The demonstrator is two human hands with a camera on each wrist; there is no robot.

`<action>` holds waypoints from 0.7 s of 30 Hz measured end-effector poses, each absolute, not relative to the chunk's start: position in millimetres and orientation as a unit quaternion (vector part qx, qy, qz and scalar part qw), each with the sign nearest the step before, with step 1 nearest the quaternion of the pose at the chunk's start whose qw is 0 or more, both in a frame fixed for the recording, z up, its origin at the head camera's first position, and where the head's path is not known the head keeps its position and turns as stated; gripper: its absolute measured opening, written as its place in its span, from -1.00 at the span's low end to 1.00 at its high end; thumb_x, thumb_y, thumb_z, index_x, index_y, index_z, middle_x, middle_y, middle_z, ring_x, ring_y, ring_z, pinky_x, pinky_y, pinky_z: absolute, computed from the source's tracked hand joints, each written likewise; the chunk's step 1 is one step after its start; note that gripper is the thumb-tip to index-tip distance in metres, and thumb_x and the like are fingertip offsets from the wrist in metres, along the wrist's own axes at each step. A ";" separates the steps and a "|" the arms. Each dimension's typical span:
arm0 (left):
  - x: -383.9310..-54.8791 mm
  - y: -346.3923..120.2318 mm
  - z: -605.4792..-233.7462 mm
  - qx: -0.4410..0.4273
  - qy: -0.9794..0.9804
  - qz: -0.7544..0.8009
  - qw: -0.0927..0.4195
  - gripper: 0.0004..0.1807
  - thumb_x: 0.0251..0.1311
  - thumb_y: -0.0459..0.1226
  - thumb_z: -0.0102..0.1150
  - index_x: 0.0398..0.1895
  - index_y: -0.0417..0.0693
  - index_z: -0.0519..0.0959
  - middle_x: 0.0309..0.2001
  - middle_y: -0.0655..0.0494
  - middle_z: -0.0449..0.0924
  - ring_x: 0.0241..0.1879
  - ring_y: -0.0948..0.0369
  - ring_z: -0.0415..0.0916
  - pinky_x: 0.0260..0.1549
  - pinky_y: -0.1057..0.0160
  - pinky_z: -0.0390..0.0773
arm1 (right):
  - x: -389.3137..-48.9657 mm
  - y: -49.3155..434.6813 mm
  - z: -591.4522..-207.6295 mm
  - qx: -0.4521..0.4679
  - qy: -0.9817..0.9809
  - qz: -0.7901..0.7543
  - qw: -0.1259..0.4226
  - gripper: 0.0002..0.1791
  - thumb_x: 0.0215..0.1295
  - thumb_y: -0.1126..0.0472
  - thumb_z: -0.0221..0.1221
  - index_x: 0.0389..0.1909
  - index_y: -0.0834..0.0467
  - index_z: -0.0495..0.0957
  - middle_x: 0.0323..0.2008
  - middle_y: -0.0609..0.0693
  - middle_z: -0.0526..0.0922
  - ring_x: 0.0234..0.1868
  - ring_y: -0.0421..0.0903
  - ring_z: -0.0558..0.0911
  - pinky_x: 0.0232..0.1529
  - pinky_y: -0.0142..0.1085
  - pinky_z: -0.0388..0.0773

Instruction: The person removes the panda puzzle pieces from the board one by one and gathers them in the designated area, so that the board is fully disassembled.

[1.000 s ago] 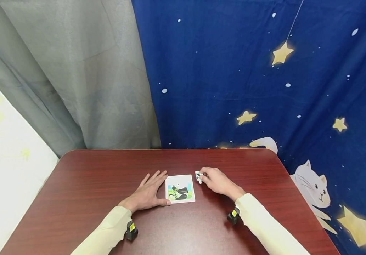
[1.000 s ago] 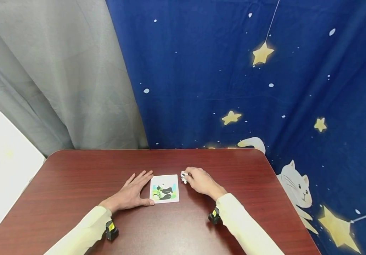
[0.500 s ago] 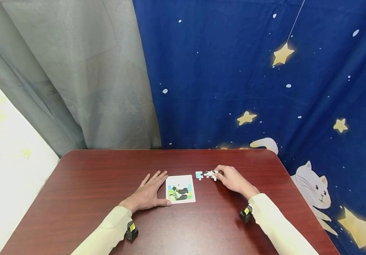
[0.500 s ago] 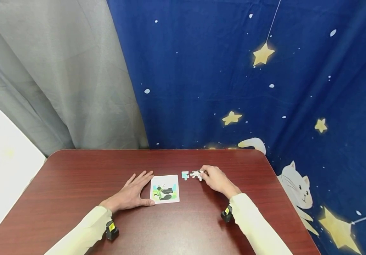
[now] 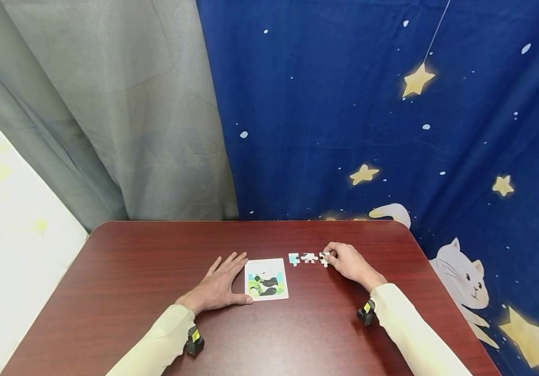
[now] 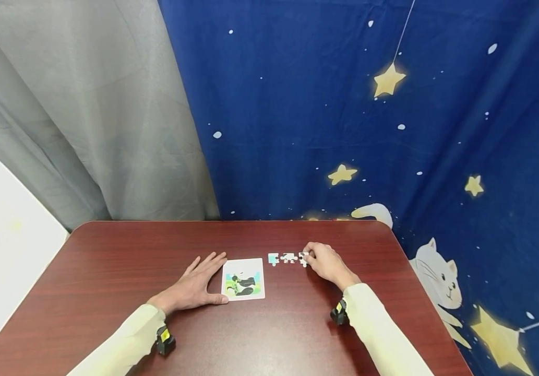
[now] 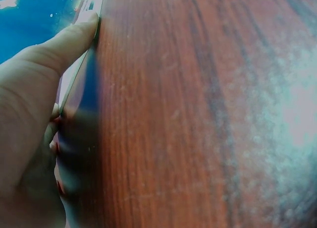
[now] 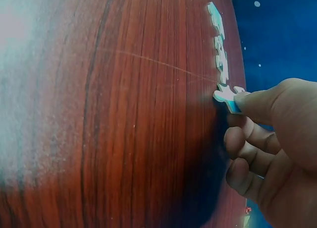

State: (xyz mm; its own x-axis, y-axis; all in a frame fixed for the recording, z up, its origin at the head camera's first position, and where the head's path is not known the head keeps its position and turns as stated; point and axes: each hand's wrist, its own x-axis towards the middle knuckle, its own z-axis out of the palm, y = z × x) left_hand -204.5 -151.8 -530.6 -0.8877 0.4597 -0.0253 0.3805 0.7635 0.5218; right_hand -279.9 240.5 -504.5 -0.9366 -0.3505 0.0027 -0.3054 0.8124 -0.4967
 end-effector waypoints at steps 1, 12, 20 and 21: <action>-204.6 -151.9 -530.6 0.224 0.936 0.260 0.076 0.21 0.13 0.28 0.46 0.68 -0.18 0.19 0.73 -0.05 0.10 0.75 -0.14 -0.07 0.67 -0.36 -0.15 | -280.3 240.3 -504.4 -0.172 0.952 -0.249 0.043 -0.89 0.49 0.29 0.25 -0.09 0.16 0.72 -0.39 -0.08 0.74 -0.36 -0.22 0.59 -0.18 -0.25 0.55; -205.8 -152.1 -531.8 0.222 0.939 0.251 0.082 0.21 0.15 0.30 0.44 0.70 -0.13 0.17 0.74 0.01 0.07 0.76 -0.09 -0.10 0.69 -0.32 -0.18 | -281.6 239.8 -508.1 -0.156 0.960 -0.231 0.023 -0.85 0.47 0.24 0.25 -0.04 0.17 0.70 -0.14 0.04 0.68 -0.09 -0.02 0.70 0.01 -0.06 0.65; -205.7 -153.3 -532.5 0.225 0.937 0.255 0.078 0.21 0.13 0.30 0.45 0.69 -0.15 0.18 0.73 -0.03 0.08 0.76 -0.12 -0.09 0.68 -0.35 -0.16 | -279.3 228.1 -503.7 -0.162 0.959 -0.231 0.010 -0.87 0.47 0.25 0.25 -0.06 0.14 0.70 -0.13 0.01 0.68 -0.10 -0.05 0.70 -0.02 -0.07 0.65; -205.8 -153.4 -532.7 0.224 0.938 0.254 0.079 0.21 0.14 0.30 0.45 0.69 -0.14 0.18 0.74 -0.01 0.08 0.76 -0.10 -0.09 0.68 -0.33 -0.17 | -278.9 225.0 -502.7 -0.165 0.959 -0.231 0.009 -0.87 0.47 0.24 0.26 -0.06 0.13 0.71 -0.13 0.00 0.68 -0.10 -0.06 0.70 -0.02 -0.08 0.65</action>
